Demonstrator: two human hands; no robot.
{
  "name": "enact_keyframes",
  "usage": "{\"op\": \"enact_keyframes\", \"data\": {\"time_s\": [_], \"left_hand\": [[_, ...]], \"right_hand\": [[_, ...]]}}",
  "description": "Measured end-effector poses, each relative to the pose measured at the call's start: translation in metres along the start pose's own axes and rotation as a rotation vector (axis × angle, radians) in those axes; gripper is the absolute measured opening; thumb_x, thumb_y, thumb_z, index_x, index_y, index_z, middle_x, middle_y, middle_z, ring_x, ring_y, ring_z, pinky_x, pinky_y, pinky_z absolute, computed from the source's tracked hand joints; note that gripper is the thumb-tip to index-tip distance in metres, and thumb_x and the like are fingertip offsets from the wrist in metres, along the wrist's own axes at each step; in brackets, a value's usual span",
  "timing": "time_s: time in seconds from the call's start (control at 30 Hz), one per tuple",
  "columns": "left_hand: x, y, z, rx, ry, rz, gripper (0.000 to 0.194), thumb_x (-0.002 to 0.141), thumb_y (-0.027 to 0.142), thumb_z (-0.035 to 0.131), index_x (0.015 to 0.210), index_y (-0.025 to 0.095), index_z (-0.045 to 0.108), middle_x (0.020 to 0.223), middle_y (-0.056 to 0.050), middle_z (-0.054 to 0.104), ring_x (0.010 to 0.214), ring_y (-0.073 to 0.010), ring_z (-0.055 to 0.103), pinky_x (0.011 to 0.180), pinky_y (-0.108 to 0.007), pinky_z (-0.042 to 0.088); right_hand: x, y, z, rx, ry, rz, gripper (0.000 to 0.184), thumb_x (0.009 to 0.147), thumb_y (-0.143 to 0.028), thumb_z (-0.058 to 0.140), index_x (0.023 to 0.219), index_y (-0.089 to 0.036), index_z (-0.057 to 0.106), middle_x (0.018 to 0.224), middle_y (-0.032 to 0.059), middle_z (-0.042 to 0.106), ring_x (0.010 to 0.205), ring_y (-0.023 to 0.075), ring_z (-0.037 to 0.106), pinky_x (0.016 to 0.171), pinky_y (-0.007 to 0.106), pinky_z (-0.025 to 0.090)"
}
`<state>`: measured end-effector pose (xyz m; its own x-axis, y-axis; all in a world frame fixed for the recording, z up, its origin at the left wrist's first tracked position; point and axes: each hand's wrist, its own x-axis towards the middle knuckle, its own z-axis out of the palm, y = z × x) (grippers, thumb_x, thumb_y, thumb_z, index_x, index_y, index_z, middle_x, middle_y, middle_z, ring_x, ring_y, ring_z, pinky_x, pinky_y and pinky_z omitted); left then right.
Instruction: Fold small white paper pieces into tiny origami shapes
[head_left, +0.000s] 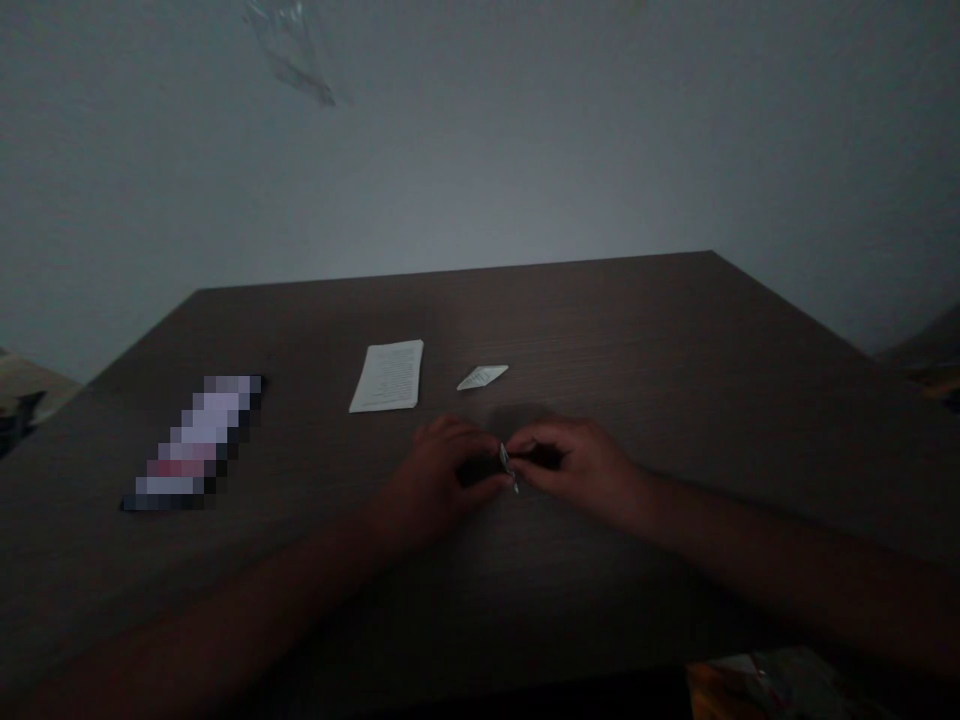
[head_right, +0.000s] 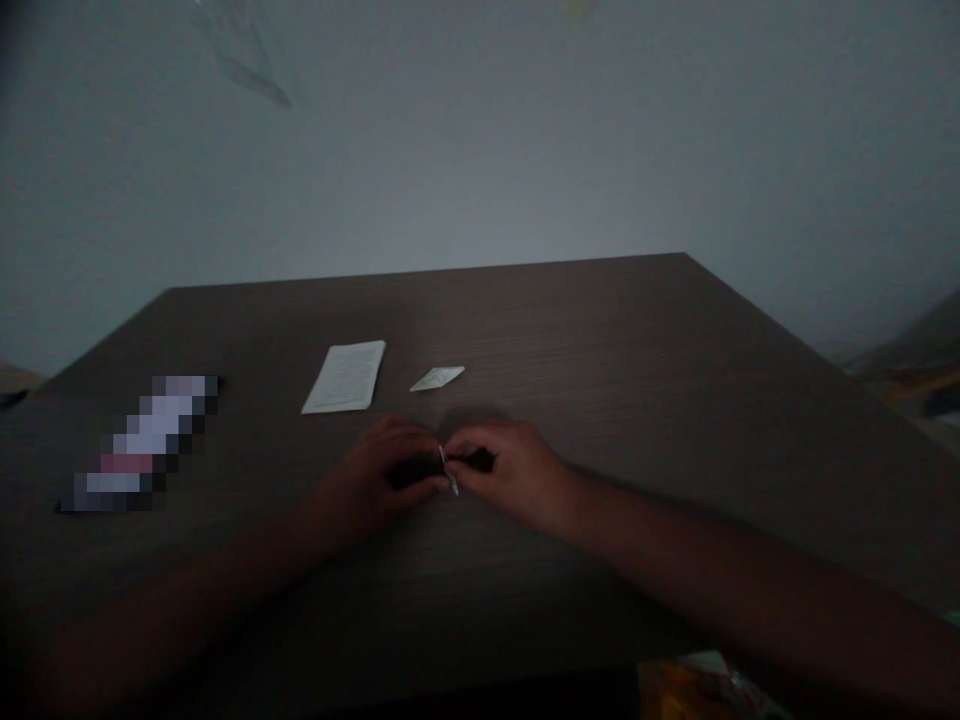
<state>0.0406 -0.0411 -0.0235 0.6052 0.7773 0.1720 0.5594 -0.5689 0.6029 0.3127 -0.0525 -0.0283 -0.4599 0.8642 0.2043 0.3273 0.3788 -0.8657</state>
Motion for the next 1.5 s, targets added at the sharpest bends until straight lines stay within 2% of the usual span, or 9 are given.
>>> {"op": "enact_keyframes", "data": {"time_s": [0.17,0.33,0.67,0.87,1.17,1.5], "left_hand": [[0.000,0.000,0.002,0.002,0.025,-0.008,0.013,0.111,0.036,0.090,0.122,0.029,0.090,0.119,-0.007,0.090,0.122,-0.0346,0.081,0.114,-0.055,0.064],[0.001,0.004,0.002,-0.010,0.035,-0.005,0.014,0.113,0.040,0.088,0.122,0.030,0.090,0.119,-0.007,0.091,0.121,-0.0342,0.081,0.113,-0.055,0.064],[-0.001,0.001,0.001,-0.029,0.053,0.005,0.018,0.114,0.034,0.085,0.130,0.028,0.089,0.128,-0.009,0.092,0.128,-0.0347,0.083,0.122,-0.061,0.063],[0.000,-0.001,-0.002,-0.063,0.036,-0.007,0.018,0.113,0.036,0.087,0.131,0.032,0.090,0.127,-0.008,0.092,0.128,-0.0347,0.083,0.122,-0.059,0.064],[0.001,-0.002,-0.005,-0.095,0.014,-0.021,0.019,0.112,0.033,0.086,0.130,0.032,0.091,0.127,-0.006,0.092,0.125,-0.0333,0.084,0.122,-0.055,0.065],[-0.001,-0.004,-0.007,-0.120,-0.007,-0.039,0.022,0.112,0.031,0.084,0.134,0.029,0.090,0.129,-0.007,0.092,0.126,-0.0334,0.084,0.123,-0.057,0.065]], "right_hand": [[0.000,0.003,0.002,0.004,0.015,-0.013,0.003,0.106,-0.025,0.090,0.108,-0.027,0.092,0.106,0.0038,0.094,0.095,0.0231,0.087,0.096,0.039,0.070],[0.000,0.003,0.001,-0.027,0.014,-0.003,0.004,0.106,-0.026,0.092,0.109,-0.027,0.091,0.109,0.0049,0.094,0.098,0.0241,0.087,0.096,0.040,0.071],[0.000,0.010,0.005,0.079,0.015,0.050,0.004,0.107,-0.026,0.089,0.112,-0.026,0.090,0.108,0.0044,0.094,0.099,0.0238,0.088,0.095,0.041,0.072],[0.001,0.010,0.005,0.094,0.023,0.058,0.005,0.107,-0.027,0.090,0.111,-0.027,0.091,0.108,0.0044,0.094,0.100,0.0246,0.089,0.098,0.042,0.073],[-0.001,0.012,0.004,0.162,0.029,0.047,0.005,0.107,-0.029,0.088,0.111,-0.026,0.090,0.110,0.0051,0.094,0.102,0.0251,0.090,0.098,0.042,0.072],[-0.001,0.010,0.002,0.119,0.011,0.064,0.006,0.107,-0.027,0.087,0.111,-0.026,0.091,0.110,0.0052,0.094,0.102,0.0247,0.089,0.099,0.042,0.072]]}}
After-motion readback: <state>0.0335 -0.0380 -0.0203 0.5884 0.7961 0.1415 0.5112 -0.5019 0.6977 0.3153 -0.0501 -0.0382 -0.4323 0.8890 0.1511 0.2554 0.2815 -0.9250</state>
